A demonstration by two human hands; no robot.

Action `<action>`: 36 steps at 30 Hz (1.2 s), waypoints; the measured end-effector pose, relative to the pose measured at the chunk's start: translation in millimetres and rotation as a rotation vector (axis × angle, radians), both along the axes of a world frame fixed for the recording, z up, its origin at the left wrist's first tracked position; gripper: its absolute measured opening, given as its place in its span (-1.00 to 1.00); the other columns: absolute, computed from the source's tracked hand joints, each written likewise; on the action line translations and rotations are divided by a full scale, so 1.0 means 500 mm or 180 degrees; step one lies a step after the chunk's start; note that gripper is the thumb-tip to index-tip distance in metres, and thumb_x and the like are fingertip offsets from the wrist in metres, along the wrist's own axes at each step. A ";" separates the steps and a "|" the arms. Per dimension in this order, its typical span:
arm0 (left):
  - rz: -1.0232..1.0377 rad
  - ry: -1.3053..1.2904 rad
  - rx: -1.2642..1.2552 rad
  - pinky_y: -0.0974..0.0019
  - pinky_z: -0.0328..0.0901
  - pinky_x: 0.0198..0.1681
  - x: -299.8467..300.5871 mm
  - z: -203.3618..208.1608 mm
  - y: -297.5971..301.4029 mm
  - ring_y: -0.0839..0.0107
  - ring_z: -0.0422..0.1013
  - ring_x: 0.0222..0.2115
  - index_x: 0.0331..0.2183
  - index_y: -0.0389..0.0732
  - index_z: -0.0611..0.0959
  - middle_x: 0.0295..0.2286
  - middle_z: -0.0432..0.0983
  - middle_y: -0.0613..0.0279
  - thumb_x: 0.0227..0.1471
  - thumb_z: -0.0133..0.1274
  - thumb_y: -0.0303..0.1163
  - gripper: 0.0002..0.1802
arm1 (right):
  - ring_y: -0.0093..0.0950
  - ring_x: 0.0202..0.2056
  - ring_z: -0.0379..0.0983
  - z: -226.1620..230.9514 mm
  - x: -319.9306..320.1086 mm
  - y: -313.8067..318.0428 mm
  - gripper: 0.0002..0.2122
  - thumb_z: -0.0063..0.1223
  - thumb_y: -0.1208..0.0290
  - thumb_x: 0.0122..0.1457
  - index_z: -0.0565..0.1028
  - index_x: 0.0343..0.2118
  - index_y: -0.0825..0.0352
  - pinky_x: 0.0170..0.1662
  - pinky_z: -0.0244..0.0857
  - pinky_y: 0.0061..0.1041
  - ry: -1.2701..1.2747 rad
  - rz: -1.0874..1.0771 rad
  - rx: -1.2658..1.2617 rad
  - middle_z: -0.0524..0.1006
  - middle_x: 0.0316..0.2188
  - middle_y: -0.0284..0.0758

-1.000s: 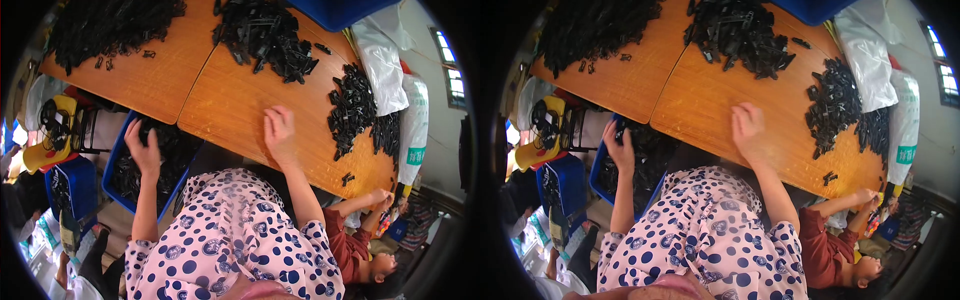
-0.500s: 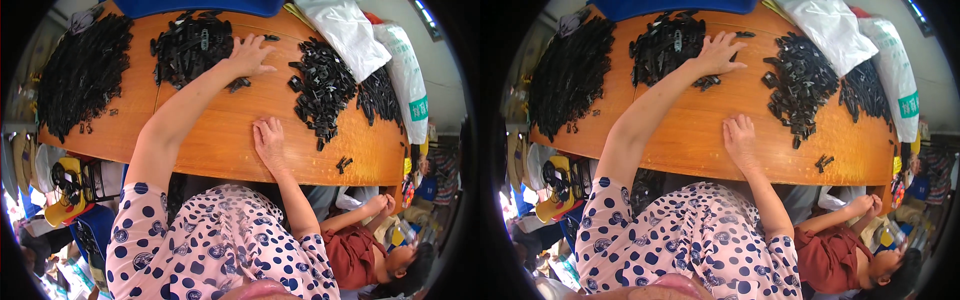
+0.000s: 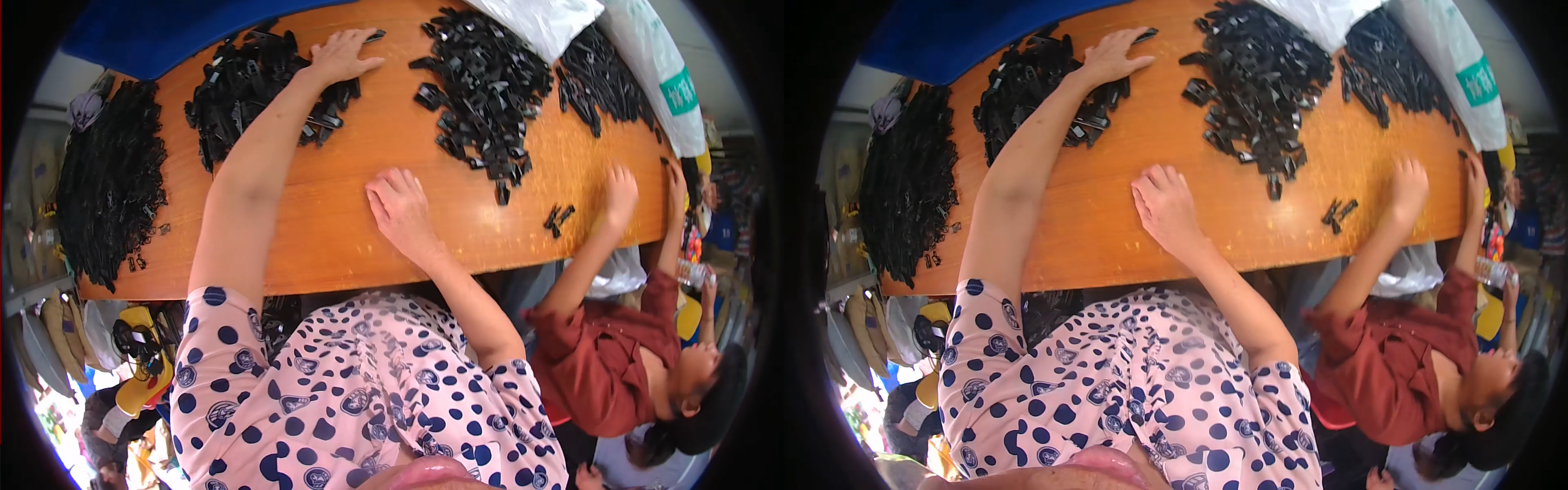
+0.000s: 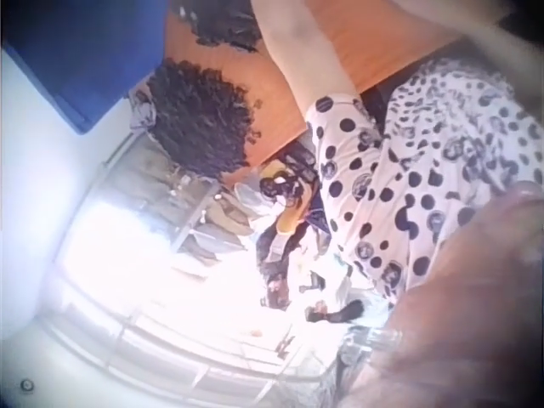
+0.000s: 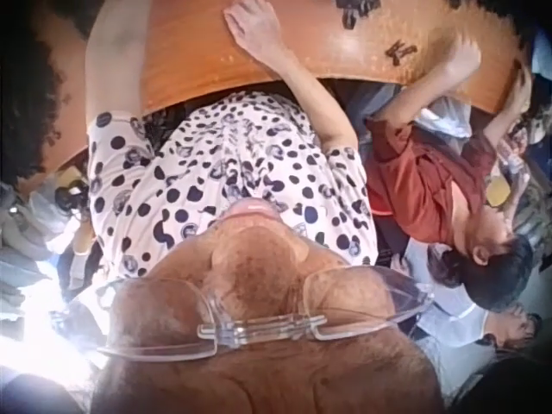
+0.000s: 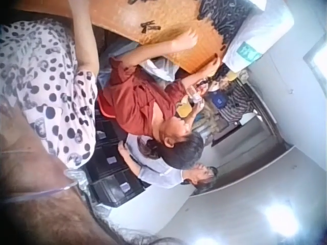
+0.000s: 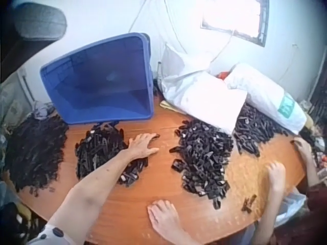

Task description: The person sorts and organizes small black plastic components by hand, moving them from a wooden table into a blue bin.

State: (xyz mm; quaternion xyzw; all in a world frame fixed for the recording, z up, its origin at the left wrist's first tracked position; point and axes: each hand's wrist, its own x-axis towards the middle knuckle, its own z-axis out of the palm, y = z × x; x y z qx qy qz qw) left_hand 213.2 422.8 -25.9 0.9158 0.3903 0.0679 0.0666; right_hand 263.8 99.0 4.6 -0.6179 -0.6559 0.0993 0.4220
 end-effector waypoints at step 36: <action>-0.0437 -0.0504 -0.0168 0.01 0.37 -0.32 -0.129 0.095 -0.526 0.01 0.51 -0.38 -0.22 -0.17 0.49 -0.43 0.55 0.02 0.13 0.07 -0.36 -0.83 | -0.28 -0.24 0.49 -0.004 0.279 0.006 -0.79 0.25 0.36 0.06 0.52 -0.24 0.23 -0.20 0.30 -0.27 -0.1715 -0.0894 -0.0036 0.53 -0.34 -0.32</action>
